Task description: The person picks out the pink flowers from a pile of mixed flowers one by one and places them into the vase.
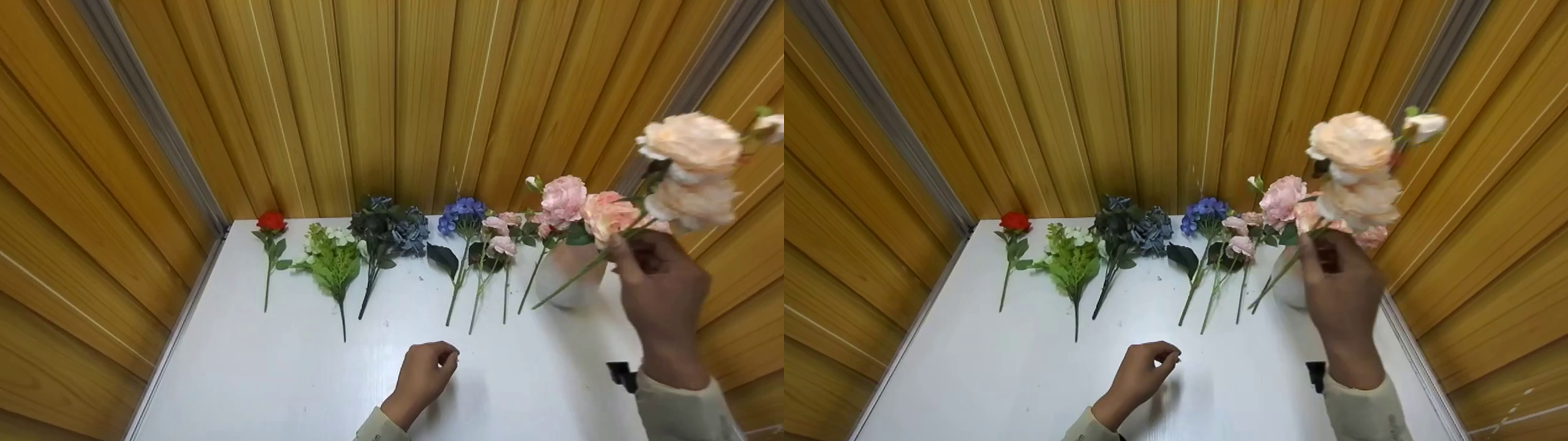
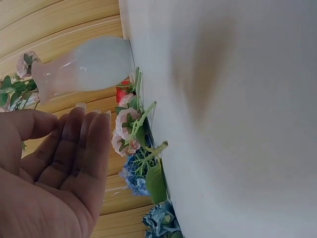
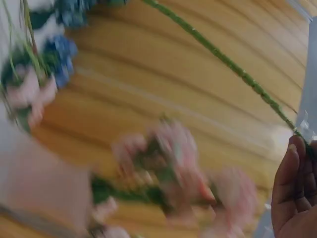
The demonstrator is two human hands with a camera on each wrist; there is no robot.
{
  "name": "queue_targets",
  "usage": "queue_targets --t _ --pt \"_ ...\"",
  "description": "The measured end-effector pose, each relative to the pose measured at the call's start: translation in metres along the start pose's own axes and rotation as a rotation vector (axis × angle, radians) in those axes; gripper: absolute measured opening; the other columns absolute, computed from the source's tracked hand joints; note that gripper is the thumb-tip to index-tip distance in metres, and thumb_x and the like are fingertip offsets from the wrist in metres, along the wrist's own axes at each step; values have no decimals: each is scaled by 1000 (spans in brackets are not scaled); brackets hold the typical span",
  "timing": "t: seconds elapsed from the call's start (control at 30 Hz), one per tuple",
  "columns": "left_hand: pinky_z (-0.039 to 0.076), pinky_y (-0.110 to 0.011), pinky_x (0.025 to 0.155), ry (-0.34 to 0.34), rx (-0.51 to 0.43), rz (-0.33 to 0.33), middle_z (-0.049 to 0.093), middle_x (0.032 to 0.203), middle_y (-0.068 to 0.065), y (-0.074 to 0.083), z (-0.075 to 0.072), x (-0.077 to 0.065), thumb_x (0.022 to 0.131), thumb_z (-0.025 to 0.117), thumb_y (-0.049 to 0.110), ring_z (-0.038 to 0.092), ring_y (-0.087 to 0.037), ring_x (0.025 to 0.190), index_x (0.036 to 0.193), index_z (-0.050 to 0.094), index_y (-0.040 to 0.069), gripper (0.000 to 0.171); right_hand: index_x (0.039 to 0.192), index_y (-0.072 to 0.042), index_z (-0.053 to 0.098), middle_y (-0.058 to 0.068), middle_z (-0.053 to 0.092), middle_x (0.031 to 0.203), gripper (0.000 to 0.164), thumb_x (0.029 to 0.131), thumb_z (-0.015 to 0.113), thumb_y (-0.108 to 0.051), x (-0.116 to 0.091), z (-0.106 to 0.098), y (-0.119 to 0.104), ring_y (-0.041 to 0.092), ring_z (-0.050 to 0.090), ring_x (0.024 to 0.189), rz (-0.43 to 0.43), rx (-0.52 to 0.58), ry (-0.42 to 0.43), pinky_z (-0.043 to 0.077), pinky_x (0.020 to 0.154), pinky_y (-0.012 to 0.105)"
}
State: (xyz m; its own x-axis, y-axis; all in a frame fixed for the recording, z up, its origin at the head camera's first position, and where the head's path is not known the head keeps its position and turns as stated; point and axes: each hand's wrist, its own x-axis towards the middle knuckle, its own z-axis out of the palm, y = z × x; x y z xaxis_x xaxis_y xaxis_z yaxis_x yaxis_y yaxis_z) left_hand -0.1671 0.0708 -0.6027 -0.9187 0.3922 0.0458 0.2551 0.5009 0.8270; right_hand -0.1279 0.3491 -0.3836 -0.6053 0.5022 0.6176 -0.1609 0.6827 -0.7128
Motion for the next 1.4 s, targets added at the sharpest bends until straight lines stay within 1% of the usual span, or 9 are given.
queue_targets --t 0.13,0.4,0.53,0.63,0.83,1.03,1.13,1.27,1.4 --pt "56 -19 72 9 1 12 83 89 10 -1 0 -1 107 76 16 63 7 76 107 88 10 13 117 7 79 -52 49 96 30 110 75 -22 29 -35 1 -26 51 87 -6 -192 176 40 80 2" --pt "54 -19 70 13 4 19 83 89 10 -1 3 -1 107 76 16 60 7 74 107 89 12 13 136 2 76 -49 44 99 40 118 64 -31 73 -46 26 -28 46 93 65 -248 238 44 92 9" --pt "53 -19 69 11 0 5 83 88 10 -3 1 0 107 76 16 59 6 72 106 89 12 13 127 4 79 -12 79 103 44 116 68 -37 79 -35 44 -33 43 91 -12 -277 221 42 90 5" --pt "53 -19 69 5 -1 -5 83 88 10 -5 0 -1 108 75 16 59 6 72 108 88 11 14 120 8 80 26 84 112 45 114 72 -37 78 -28 58 -35 41 88 -59 -284 207 38 86 0" --pt "54 -19 71 6 2 -33 83 89 11 -7 -3 0 108 75 17 62 6 74 109 88 11 14 124 8 80 33 83 113 36 112 74 -25 74 -11 85 -35 39 81 -48 -285 107 29 79 -4" --pt "53 -20 70 -5 -19 -64 81 89 12 -8 -7 -2 107 75 15 60 5 75 112 88 9 15 135 4 78 32 81 124 32 109 75 -12 65 3 106 24 78 95 6 -337 -41 40 83 6" --pt "52 -20 69 -5 -15 -73 80 90 11 -9 -8 -1 106 75 15 59 4 75 113 88 9 15 134 10 73 37 78 121 35 103 80 -6 60 8 116 57 77 110 -5 -369 -94 64 89 35" --pt "53 -19 70 -2 -7 -91 81 91 12 -9 -6 -1 106 75 16 59 4 76 113 88 10 16 115 17 71 44 74 103 22 105 72 -3 53 16 128 65 72 94 -28 -450 -144 57 78 74" --pt "54 -19 71 -2 -5 -97 81 93 12 -9 -5 -1 106 76 16 60 5 78 113 88 10 15 118 15 75 41 76 105 26 112 66 -9 42 23 134 61 73 91 2 -458 -216 51 65 54"
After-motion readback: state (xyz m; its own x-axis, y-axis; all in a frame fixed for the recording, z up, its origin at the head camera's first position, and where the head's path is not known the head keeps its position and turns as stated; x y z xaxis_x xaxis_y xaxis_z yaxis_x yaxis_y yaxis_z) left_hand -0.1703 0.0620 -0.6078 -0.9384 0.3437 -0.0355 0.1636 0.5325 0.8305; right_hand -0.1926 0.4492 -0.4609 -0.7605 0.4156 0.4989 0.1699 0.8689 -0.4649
